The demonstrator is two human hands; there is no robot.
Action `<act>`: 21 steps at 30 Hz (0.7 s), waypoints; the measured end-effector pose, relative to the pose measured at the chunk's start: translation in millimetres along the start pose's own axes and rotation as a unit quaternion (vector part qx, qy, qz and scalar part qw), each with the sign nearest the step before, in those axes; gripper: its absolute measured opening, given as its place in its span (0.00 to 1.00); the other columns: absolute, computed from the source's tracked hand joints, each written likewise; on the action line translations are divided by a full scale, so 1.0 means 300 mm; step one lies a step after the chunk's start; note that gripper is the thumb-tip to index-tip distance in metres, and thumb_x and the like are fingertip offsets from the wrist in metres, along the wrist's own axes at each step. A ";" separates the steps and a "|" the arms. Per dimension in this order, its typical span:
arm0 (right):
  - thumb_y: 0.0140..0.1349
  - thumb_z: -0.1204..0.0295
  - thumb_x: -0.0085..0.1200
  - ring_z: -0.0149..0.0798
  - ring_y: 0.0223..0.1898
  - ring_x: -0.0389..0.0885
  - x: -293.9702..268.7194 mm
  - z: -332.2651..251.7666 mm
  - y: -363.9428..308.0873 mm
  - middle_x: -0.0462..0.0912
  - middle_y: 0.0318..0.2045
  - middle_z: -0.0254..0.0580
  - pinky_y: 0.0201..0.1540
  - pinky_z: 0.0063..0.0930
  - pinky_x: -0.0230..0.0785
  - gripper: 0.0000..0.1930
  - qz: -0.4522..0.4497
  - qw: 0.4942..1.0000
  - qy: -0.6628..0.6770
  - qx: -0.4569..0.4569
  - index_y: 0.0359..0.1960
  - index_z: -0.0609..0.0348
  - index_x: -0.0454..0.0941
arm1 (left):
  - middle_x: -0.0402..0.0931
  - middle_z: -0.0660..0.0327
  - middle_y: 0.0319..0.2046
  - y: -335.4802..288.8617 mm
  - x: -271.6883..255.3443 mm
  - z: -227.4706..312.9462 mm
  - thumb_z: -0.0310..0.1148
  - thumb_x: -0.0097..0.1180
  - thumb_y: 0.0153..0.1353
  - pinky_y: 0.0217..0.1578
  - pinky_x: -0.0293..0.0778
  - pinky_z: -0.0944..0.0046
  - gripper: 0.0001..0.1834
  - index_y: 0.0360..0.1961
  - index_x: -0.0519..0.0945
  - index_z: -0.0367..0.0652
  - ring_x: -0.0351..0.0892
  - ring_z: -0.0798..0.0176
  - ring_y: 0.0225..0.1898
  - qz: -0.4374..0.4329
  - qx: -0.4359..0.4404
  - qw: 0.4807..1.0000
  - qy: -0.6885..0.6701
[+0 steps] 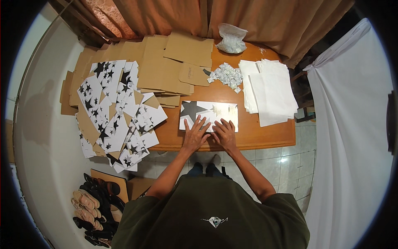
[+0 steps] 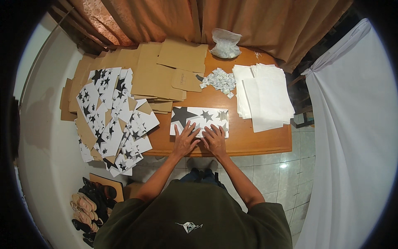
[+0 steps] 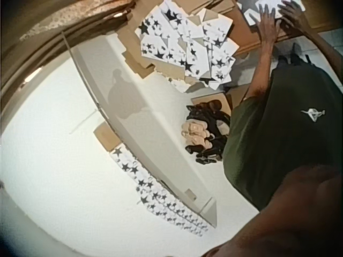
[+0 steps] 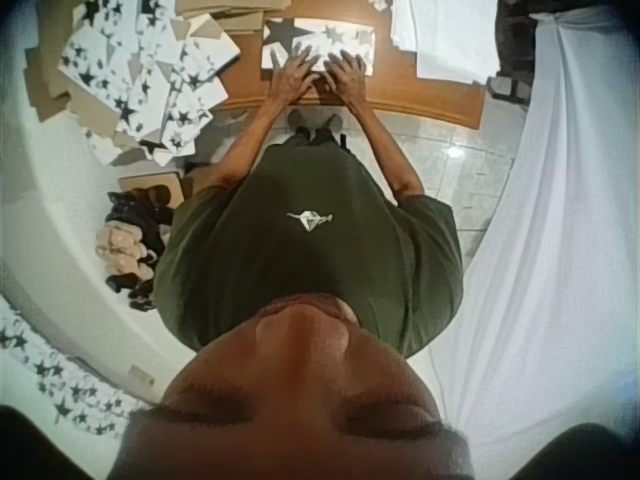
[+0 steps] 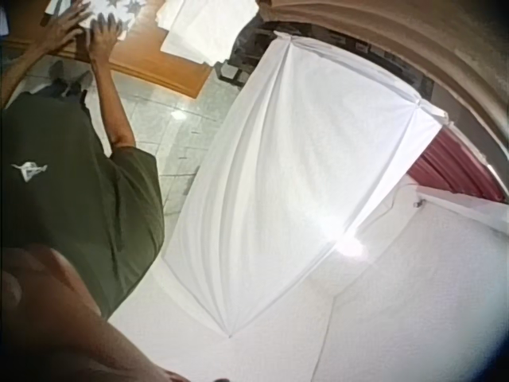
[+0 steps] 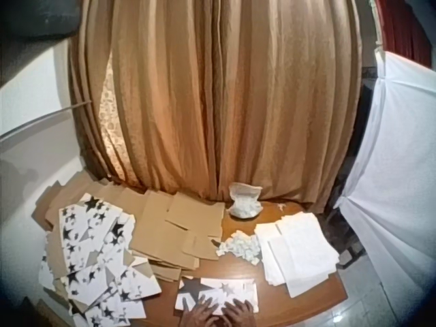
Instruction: The recorder assembles cardboard shoeboxes by folding the pre-cut pieces and then placing paper liners inside the finished boxes.
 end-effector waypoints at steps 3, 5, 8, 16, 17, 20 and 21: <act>0.57 0.67 0.67 0.45 0.60 0.76 0.022 0.006 -0.001 0.83 0.54 0.34 0.67 0.56 0.56 0.15 -0.018 1.000 -0.016 -0.010 0.46 0.50 0.84 | 0.68 0.65 0.69 -0.010 0.029 -0.031 0.41 0.66 0.61 0.69 0.33 0.20 0.28 0.63 0.77 0.55 0.57 0.58 0.75 -0.015 -0.007 1.000 0.009; 0.57 0.67 0.67 0.44 0.58 0.77 0.034 0.005 -0.004 0.84 0.53 0.33 0.66 0.55 0.57 0.14 -0.029 0.999 -0.028 -0.028 0.46 0.50 0.84 | 0.67 0.65 0.70 -0.014 0.043 -0.038 0.41 0.65 0.61 0.68 0.33 0.19 0.28 0.63 0.77 0.56 0.57 0.58 0.75 -0.017 -0.005 1.000 0.019; 0.57 0.68 0.67 0.44 0.57 0.78 0.048 0.026 -0.008 0.84 0.53 0.34 0.65 0.54 0.58 0.14 -0.044 0.998 -0.038 -0.034 0.46 0.51 0.84 | 0.70 0.64 0.68 -0.005 0.042 -0.030 0.41 0.65 0.61 0.68 0.32 0.19 0.26 0.61 0.79 0.56 0.59 0.58 0.74 -0.013 -0.020 0.999 -0.024; 0.58 0.67 0.65 0.43 0.56 0.80 0.058 0.016 -0.008 0.85 0.53 0.34 0.66 0.55 0.57 0.14 -0.026 0.996 -0.063 -0.056 0.46 0.52 0.84 | 0.76 0.62 0.63 -0.004 0.054 -0.031 0.38 0.64 0.62 0.67 0.33 0.18 0.20 0.56 0.83 0.53 0.65 0.55 0.71 0.040 0.003 0.999 0.018; 0.58 0.66 0.65 0.43 0.56 0.80 0.052 0.012 -0.007 0.85 0.53 0.35 0.66 0.55 0.57 0.15 -0.017 0.996 -0.067 -0.062 0.46 0.52 0.84 | 0.76 0.62 0.63 -0.003 0.053 -0.034 0.38 0.64 0.62 0.67 0.33 0.18 0.20 0.56 0.83 0.53 0.65 0.55 0.71 0.042 0.007 0.999 0.018; 0.58 0.65 0.64 0.43 0.58 0.78 0.044 0.006 0.001 0.84 0.54 0.36 0.66 0.55 0.57 0.16 -0.057 0.995 -0.071 -0.039 0.48 0.51 0.83 | 0.75 0.61 0.64 0.003 0.046 -0.039 0.38 0.64 0.62 0.67 0.33 0.17 0.21 0.57 0.82 0.53 0.64 0.54 0.71 0.027 0.013 1.000 -0.006; 0.60 0.63 0.63 0.44 0.60 0.76 0.043 0.010 0.000 0.82 0.57 0.37 0.67 0.56 0.57 0.18 -0.114 0.992 -0.058 -0.022 0.51 0.50 0.83 | 0.74 0.60 0.64 -0.001 0.042 -0.036 0.38 0.64 0.62 0.67 0.33 0.17 0.22 0.58 0.82 0.52 0.63 0.53 0.72 0.016 0.006 1.000 -0.004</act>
Point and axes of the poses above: each hand's wrist, its own y-axis towards the middle knuckle, its own x-axis out of the palm, z = x × y, the point moved 6 cm from there along y, towards the middle knuckle
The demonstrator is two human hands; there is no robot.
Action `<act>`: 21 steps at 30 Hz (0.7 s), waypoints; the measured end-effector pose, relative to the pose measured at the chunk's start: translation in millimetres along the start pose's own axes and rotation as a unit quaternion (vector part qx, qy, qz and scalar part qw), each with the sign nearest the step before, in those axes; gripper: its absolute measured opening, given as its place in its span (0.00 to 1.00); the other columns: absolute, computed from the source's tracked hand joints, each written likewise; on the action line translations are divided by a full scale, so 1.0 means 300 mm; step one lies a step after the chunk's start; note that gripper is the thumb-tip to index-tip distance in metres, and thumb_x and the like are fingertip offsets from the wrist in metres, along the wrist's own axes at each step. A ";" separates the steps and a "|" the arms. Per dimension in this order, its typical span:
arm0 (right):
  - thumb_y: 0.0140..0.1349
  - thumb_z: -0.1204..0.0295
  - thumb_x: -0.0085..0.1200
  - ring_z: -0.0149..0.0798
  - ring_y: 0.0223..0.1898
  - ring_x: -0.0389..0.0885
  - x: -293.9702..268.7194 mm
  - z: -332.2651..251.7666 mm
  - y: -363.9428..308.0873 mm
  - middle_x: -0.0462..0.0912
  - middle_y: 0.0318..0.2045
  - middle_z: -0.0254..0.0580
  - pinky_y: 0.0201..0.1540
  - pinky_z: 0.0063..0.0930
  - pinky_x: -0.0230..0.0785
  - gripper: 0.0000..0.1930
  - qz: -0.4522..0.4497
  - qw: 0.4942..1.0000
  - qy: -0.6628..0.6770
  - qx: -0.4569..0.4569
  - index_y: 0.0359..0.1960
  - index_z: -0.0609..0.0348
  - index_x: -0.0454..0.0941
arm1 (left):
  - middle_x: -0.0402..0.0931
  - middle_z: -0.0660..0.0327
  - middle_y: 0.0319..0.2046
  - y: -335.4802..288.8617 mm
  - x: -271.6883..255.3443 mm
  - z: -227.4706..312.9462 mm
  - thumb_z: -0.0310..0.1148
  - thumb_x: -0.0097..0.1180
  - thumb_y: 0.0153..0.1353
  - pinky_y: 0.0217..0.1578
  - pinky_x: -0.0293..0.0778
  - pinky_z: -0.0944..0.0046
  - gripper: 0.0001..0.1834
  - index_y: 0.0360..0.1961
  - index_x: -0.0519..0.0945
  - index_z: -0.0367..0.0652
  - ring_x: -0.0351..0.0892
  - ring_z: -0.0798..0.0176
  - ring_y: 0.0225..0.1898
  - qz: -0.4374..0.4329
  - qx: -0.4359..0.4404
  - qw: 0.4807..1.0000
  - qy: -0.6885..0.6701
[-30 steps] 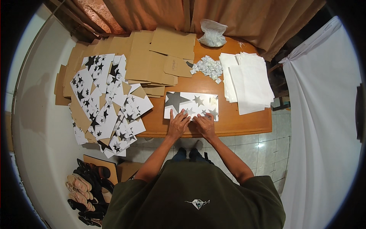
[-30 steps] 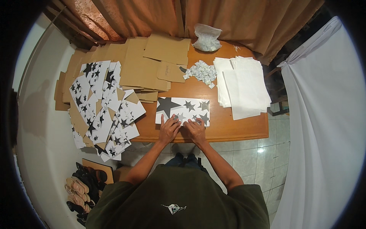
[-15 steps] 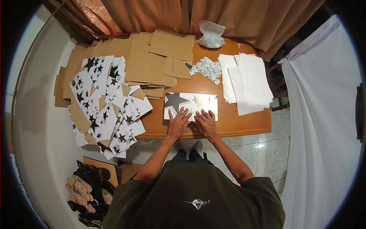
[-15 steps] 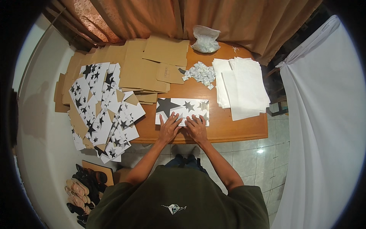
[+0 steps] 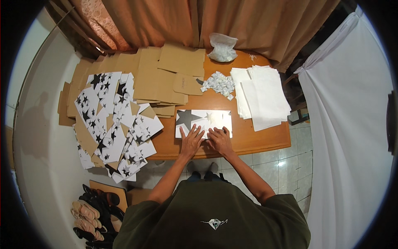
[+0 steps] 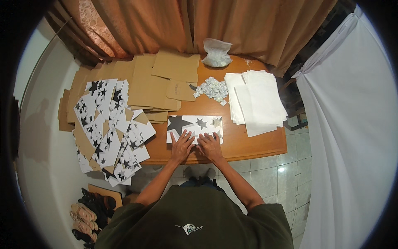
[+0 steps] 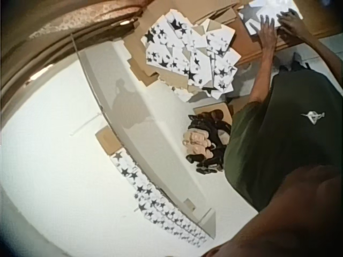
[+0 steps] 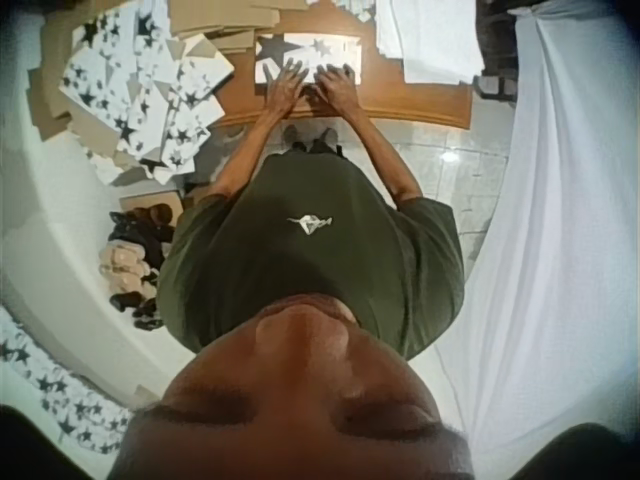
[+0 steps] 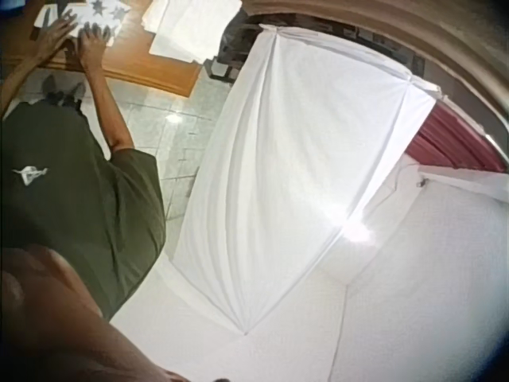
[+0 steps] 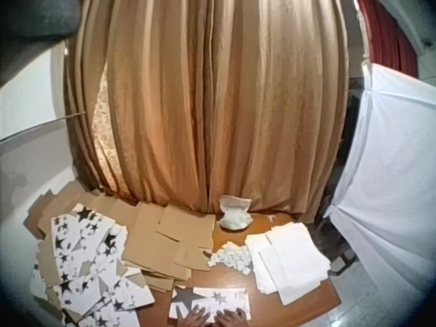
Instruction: The recorder assembles cardboard shoeboxes by folding the pre-cut pieces and then placing paper liners inside the finished boxes.
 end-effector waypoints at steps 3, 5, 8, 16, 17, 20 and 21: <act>0.61 0.62 0.63 0.46 0.62 0.74 -0.079 0.014 0.023 0.81 0.58 0.38 0.67 0.59 0.56 0.19 0.020 0.996 0.086 0.011 0.53 0.51 0.82 | 0.70 0.57 0.66 0.007 -0.022 0.041 0.38 0.65 0.61 0.67 0.35 0.18 0.24 0.59 0.80 0.50 0.58 0.52 0.74 -0.010 -0.004 1.000 0.008; 0.62 0.63 0.62 0.49 0.61 0.75 -0.154 0.044 0.033 0.81 0.56 0.44 0.66 0.55 0.59 0.19 0.042 0.997 0.069 0.006 0.53 0.55 0.82 | 0.70 0.56 0.65 0.014 -0.047 0.101 0.38 0.66 0.60 0.67 0.39 0.19 0.24 0.58 0.80 0.48 0.58 0.51 0.74 0.007 -0.004 0.998 -0.062; 0.64 0.70 0.59 0.54 0.57 0.77 -0.230 0.191 0.047 0.82 0.52 0.55 0.61 0.43 0.69 0.17 0.116 0.971 0.192 0.086 0.52 0.64 0.80 | 0.72 0.55 0.62 0.051 -0.058 0.204 0.38 0.66 0.60 0.69 0.50 0.30 0.21 0.54 0.81 0.45 0.62 0.50 0.71 0.015 0.012 0.997 -0.074; 0.66 0.66 0.58 0.57 0.58 0.75 -0.163 0.512 0.082 0.81 0.54 0.57 0.64 0.44 0.66 0.19 0.045 0.946 0.284 0.149 0.55 0.63 0.79 | 0.78 0.56 0.47 0.086 -0.031 0.348 0.32 0.67 0.58 0.55 0.68 0.51 0.11 0.41 0.84 0.41 0.76 0.53 0.53 0.097 -0.045 0.991 -0.082; 0.66 0.66 0.58 0.57 0.58 0.75 -0.149 0.534 0.096 0.81 0.54 0.57 0.64 0.44 0.66 0.19 0.034 0.946 0.292 0.136 0.55 0.63 0.79 | 0.78 0.56 0.44 0.084 -0.022 0.362 0.32 0.67 0.58 0.53 0.69 0.51 0.11 0.40 0.84 0.41 0.77 0.53 0.51 0.112 -0.062 0.989 -0.070; 0.67 0.64 0.58 0.57 0.63 0.73 -0.094 0.614 0.134 0.78 0.58 0.60 0.67 0.42 0.63 0.24 -0.035 0.933 0.338 0.120 0.60 0.65 0.76 | 0.75 0.56 0.39 0.057 0.050 0.400 0.33 0.68 0.58 0.45 0.71 0.52 0.10 0.37 0.83 0.41 0.76 0.51 0.46 0.167 -0.181 0.966 -0.077; 0.67 0.64 0.58 0.57 0.63 0.73 -0.091 0.611 0.143 0.78 0.58 0.60 0.67 0.42 0.63 0.24 -0.053 0.929 0.349 0.109 0.60 0.65 0.76 | 0.75 0.56 0.39 0.035 0.080 0.428 0.33 0.68 0.58 0.45 0.71 0.52 0.10 0.37 0.83 0.41 0.76 0.51 0.46 0.169 -0.202 0.962 -0.067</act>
Point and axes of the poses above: each hand's wrist, its own y-axis towards the middle knuckle, its own x-axis out of the palm, z = x × y, the point moved 6 cm from there along y, towards the middle knuckle
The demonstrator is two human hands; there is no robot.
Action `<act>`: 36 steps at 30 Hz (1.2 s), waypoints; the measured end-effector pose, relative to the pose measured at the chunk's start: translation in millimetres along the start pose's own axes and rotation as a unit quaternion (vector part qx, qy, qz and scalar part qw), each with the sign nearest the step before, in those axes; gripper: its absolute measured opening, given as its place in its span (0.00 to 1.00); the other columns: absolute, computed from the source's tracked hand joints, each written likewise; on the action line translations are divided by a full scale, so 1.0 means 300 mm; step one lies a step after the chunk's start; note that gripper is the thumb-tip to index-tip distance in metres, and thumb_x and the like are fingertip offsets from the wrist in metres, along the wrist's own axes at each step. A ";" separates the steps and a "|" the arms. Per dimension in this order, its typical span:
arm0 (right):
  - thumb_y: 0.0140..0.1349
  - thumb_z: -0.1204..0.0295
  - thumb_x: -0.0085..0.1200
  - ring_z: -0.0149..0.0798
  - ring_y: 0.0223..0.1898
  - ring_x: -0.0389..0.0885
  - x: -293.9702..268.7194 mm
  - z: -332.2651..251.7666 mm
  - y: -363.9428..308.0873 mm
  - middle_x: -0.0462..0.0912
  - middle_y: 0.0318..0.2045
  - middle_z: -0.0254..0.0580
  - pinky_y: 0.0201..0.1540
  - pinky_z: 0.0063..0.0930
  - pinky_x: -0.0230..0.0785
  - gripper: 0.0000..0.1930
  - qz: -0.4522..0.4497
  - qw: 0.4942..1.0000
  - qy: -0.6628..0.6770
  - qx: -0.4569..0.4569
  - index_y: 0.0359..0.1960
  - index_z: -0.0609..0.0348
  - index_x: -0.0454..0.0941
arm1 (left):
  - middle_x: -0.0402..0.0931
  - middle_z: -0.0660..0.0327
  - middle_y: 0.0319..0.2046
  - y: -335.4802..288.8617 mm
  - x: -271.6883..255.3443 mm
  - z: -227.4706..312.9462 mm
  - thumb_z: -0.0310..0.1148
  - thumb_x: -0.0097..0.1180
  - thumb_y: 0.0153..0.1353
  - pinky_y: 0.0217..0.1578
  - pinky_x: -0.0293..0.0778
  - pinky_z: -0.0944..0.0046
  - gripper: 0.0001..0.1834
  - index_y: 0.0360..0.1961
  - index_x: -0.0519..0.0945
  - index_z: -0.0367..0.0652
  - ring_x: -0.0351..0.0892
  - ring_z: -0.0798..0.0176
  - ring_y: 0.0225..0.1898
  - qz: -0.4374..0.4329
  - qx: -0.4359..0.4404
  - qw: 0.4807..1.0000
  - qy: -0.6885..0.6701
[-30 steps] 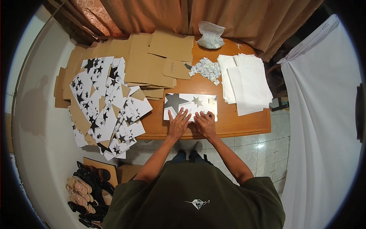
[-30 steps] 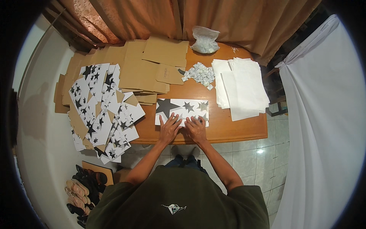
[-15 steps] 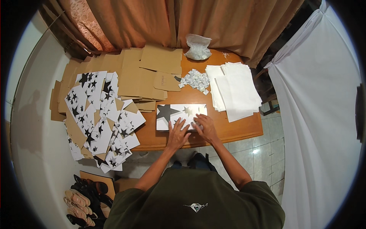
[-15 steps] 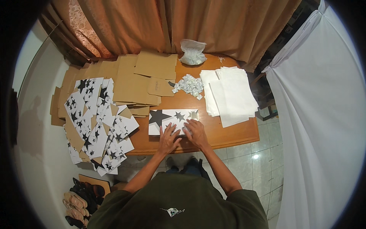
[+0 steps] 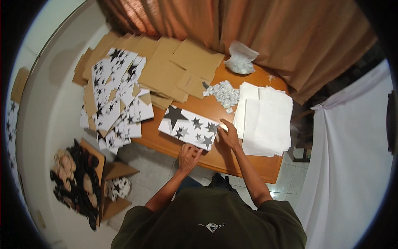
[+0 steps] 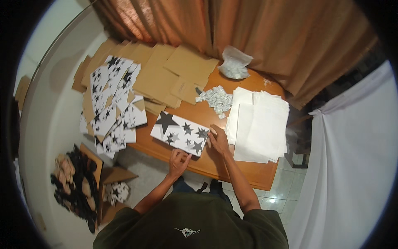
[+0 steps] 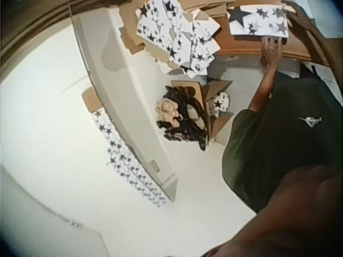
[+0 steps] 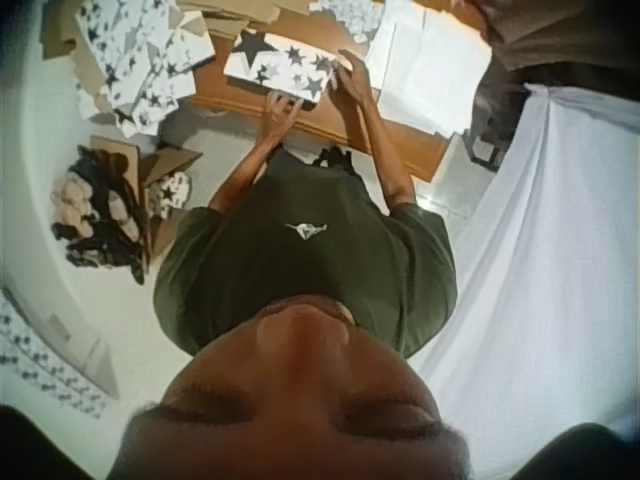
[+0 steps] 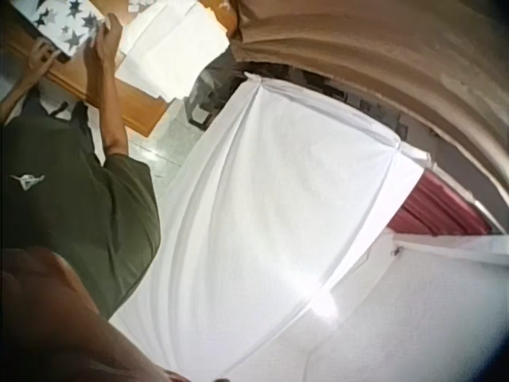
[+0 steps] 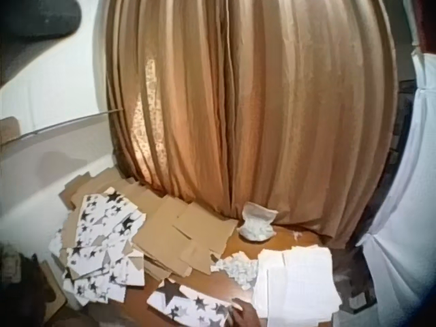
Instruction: The recorder assembles cardboard shoeboxes by folding the pre-cut pieces and then placing paper liners inside the finished boxes.
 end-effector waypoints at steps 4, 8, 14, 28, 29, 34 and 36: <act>0.69 0.61 0.56 0.60 0.66 0.71 0.032 0.013 0.063 0.74 0.63 0.63 0.68 0.42 0.62 0.28 -0.108 0.993 0.049 -0.024 0.65 0.67 0.70 | 0.74 0.53 0.42 -0.133 0.127 -0.023 0.33 0.69 0.59 0.44 0.74 0.53 0.19 0.47 0.77 0.38 0.77 0.50 0.47 0.048 -0.254 0.963 -0.079; 0.69 0.60 0.57 0.53 0.62 0.76 0.072 0.166 0.065 0.78 0.59 0.60 0.64 0.38 0.65 0.28 -0.156 0.977 0.143 0.018 0.65 0.65 0.71 | 0.63 0.39 0.62 -0.157 0.262 0.010 0.31 0.74 0.54 0.62 0.69 0.52 0.47 0.67 0.55 0.36 0.71 0.44 0.62 0.119 -0.358 0.894 -0.241; 0.69 0.60 0.59 0.44 0.64 0.73 0.098 0.097 0.025 0.78 0.59 0.53 0.67 0.35 0.61 0.28 -0.204 0.965 0.158 -0.043 0.66 0.63 0.71 | 0.59 0.40 0.67 -0.155 0.267 0.037 0.29 0.76 0.50 0.67 0.62 0.48 0.57 0.73 0.48 0.37 0.62 0.38 0.68 0.248 -0.306 0.901 -0.182; 0.65 0.78 0.57 0.49 0.61 0.72 0.049 -0.505 -0.101 0.70 0.59 0.54 0.61 0.36 0.69 0.31 -0.232 0.923 0.168 -0.258 0.70 0.65 0.62 | 0.66 0.52 0.54 -0.183 -0.286 0.234 0.28 0.60 0.67 0.56 0.78 0.61 0.43 0.78 0.51 0.47 0.74 0.53 0.59 0.333 -0.312 0.877 -0.150; 0.66 0.77 0.57 0.49 0.61 0.72 0.058 -0.559 -0.116 0.69 0.61 0.54 0.62 0.37 0.69 0.32 -0.232 0.919 0.140 -0.286 0.71 0.65 0.62 | 0.66 0.52 0.54 -0.206 -0.339 0.255 0.27 0.61 0.66 0.56 0.78 0.60 0.43 0.78 0.52 0.47 0.74 0.54 0.60 0.345 -0.304 0.879 -0.129; 0.66 0.76 0.58 0.48 0.59 0.73 0.114 -0.835 -0.210 0.70 0.61 0.52 0.60 0.37 0.69 0.32 -0.234 0.887 0.210 -0.339 0.71 0.64 0.62 | 0.71 0.49 0.56 -0.320 -0.584 0.331 0.33 0.65 0.65 0.57 0.76 0.58 0.44 0.77 0.54 0.44 0.76 0.54 0.59 0.445 -0.237 0.858 -0.101; 0.64 0.77 0.58 0.54 0.61 0.72 0.141 -0.946 -0.252 0.72 0.59 0.58 0.64 0.41 0.65 0.32 -0.248 0.885 0.221 -0.325 0.71 0.66 0.63 | 0.72 0.48 0.58 -0.368 -0.691 0.382 0.32 0.66 0.64 0.57 0.76 0.58 0.43 0.75 0.56 0.43 0.76 0.54 0.60 0.477 -0.223 0.840 -0.134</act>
Point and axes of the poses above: each hand's wrist, its own y-axis towards the middle knuckle, its own x-axis out of the palm, z = x × y, the point moved 6 cm from there along y, towards the middle knuckle
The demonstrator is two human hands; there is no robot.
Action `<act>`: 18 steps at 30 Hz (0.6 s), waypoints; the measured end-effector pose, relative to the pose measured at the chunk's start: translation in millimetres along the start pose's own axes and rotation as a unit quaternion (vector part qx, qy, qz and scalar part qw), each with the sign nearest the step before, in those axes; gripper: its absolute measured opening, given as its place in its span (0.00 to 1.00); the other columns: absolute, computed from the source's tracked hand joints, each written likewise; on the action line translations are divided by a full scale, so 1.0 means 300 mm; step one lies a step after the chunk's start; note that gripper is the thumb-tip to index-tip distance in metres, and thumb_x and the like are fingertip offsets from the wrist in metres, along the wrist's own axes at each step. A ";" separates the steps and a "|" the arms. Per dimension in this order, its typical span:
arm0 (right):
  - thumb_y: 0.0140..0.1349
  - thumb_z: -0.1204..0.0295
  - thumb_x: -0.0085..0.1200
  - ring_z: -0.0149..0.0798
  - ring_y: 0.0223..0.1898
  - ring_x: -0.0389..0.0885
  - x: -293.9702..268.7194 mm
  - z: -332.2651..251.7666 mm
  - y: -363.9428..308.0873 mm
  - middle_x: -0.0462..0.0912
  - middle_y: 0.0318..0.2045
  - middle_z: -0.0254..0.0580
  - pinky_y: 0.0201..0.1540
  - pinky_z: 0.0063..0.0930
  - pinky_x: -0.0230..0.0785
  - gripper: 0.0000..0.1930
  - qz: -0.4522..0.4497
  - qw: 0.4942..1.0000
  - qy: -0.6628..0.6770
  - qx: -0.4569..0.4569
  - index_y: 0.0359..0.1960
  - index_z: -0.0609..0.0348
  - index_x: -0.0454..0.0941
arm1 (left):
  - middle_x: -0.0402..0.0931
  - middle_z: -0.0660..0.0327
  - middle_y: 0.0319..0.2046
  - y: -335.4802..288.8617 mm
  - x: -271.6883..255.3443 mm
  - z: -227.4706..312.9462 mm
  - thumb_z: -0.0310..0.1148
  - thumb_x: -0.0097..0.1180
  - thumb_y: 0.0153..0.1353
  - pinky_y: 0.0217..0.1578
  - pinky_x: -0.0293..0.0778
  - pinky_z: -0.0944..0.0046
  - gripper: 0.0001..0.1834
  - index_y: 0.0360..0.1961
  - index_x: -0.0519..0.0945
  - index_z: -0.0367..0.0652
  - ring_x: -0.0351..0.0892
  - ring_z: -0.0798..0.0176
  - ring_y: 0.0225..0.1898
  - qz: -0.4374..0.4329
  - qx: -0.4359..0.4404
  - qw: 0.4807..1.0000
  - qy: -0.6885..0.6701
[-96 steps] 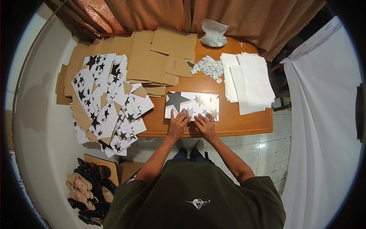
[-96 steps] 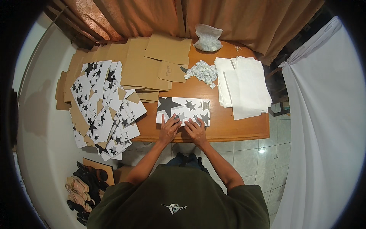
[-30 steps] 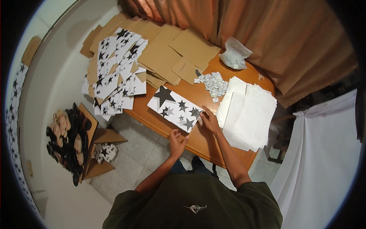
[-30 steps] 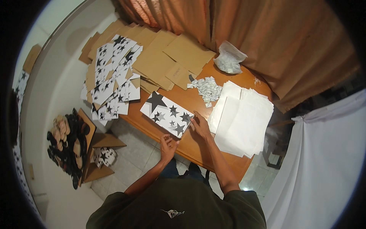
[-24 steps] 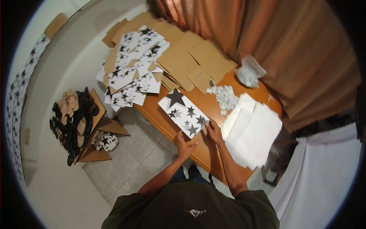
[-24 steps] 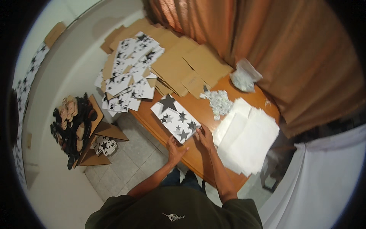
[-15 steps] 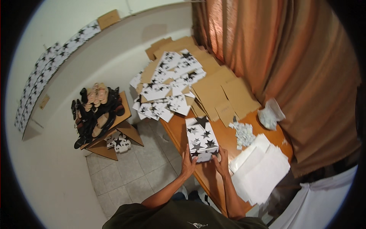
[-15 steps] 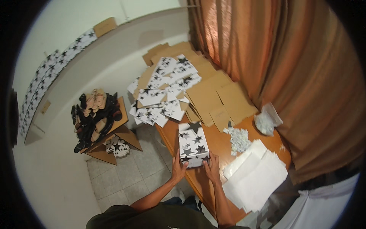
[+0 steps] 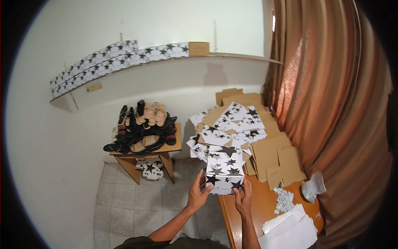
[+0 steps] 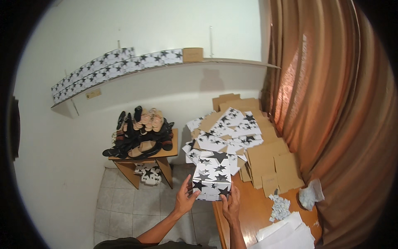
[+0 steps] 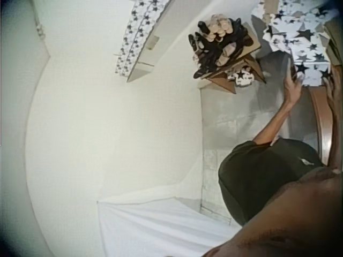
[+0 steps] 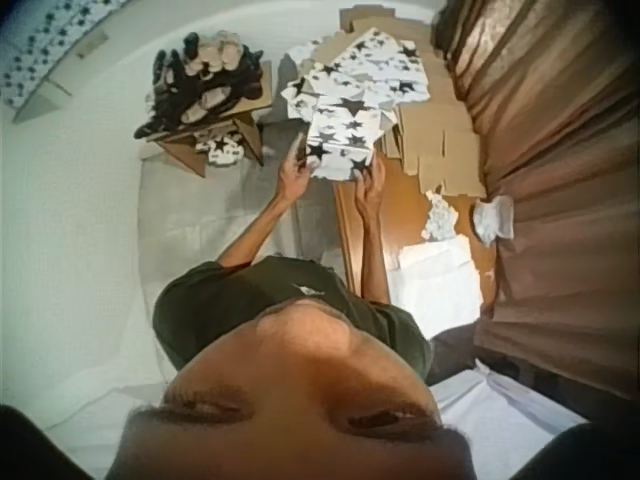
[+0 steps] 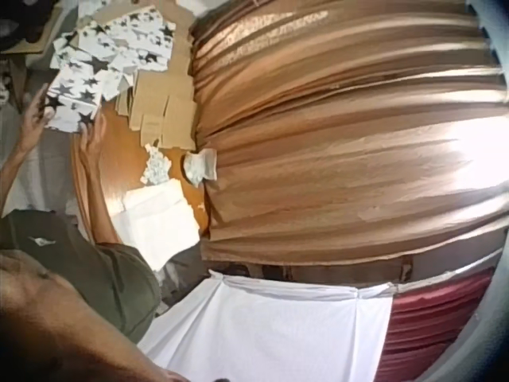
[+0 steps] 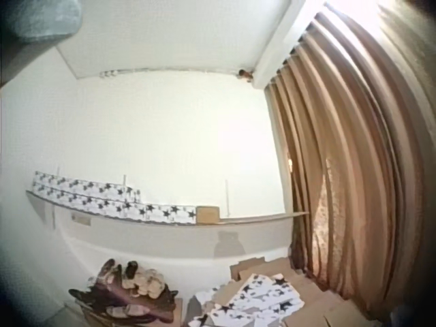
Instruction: The recorder assembles cardboard shoeboxes by folding the pre-cut pieces and then placing paper liners inside the finished boxes.
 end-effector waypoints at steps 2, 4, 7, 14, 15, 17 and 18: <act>0.64 0.76 0.59 0.54 0.61 0.72 0.079 -0.068 0.062 0.72 0.59 0.59 0.63 0.41 0.66 0.33 -0.015 0.999 -0.004 -0.033 0.71 0.67 0.62 | 0.72 0.47 0.60 0.038 -0.105 0.064 0.31 0.67 0.62 0.58 0.75 0.58 0.43 0.74 0.57 0.42 0.76 0.54 0.61 0.022 -0.003 0.999 -0.045; 0.64 0.76 0.59 0.55 0.61 0.72 0.176 -0.148 0.121 0.72 0.60 0.59 0.63 0.41 0.66 0.33 -0.030 0.998 -0.007 -0.063 0.71 0.67 0.62 | 0.75 0.48 0.59 0.061 -0.233 0.131 0.28 0.68 0.60 0.58 0.75 0.57 0.40 0.70 0.60 0.40 0.77 0.55 0.59 0.050 0.057 0.997 -0.014; 0.64 0.75 0.60 0.55 0.61 0.72 0.323 -0.277 0.206 0.72 0.60 0.60 0.63 0.40 0.66 0.33 -0.036 0.991 -0.008 -0.132 0.70 0.67 0.63 | 0.73 0.49 0.60 0.114 -0.403 0.242 0.24 0.68 0.58 0.60 0.73 0.57 0.39 0.68 0.61 0.38 0.75 0.56 0.62 0.057 0.099 0.993 0.012; 0.66 0.76 0.58 0.48 0.60 0.73 0.655 -0.627 0.416 0.74 0.60 0.54 0.62 0.37 0.65 0.32 -0.016 0.968 0.020 -0.249 0.71 0.64 0.63 | 0.74 0.52 0.61 0.282 -0.802 0.475 0.19 0.64 0.60 0.60 0.74 0.59 0.38 0.70 0.63 0.39 0.74 0.59 0.63 0.093 0.195 0.976 0.036; 0.65 0.77 0.59 0.50 0.59 0.73 0.697 -0.687 0.441 0.74 0.59 0.56 0.61 0.38 0.66 0.32 -0.010 0.965 0.030 -0.261 0.71 0.65 0.63 | 0.73 0.52 0.62 0.306 -0.856 0.513 0.18 0.64 0.59 0.61 0.73 0.59 0.38 0.70 0.63 0.39 0.73 0.58 0.64 0.095 0.209 0.973 0.028; 0.66 0.77 0.59 0.53 0.57 0.75 0.752 -0.797 0.495 0.74 0.57 0.58 0.59 0.39 0.68 0.32 -0.007 0.962 0.044 -0.269 0.70 0.66 0.63 | 0.71 0.52 0.63 0.361 -0.938 0.595 0.16 0.64 0.59 0.60 0.73 0.59 0.39 0.70 0.62 0.39 0.73 0.59 0.63 0.090 0.227 0.970 0.010; 0.66 0.76 0.59 0.51 0.55 0.75 0.775 -0.830 0.532 0.75 0.56 0.57 0.57 0.38 0.69 0.32 0.022 0.948 0.047 -0.314 0.71 0.65 0.63 | 0.69 0.52 0.63 0.399 -0.969 0.627 0.15 0.63 0.58 0.60 0.73 0.59 0.40 0.71 0.61 0.39 0.73 0.60 0.61 0.084 0.226 0.970 0.005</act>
Point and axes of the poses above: each hand's wrist, its own y-axis towards the middle knuckle, its own x-axis out of the palm, z = x × y, the point moved 6 cm from there along y, towards the middle knuckle
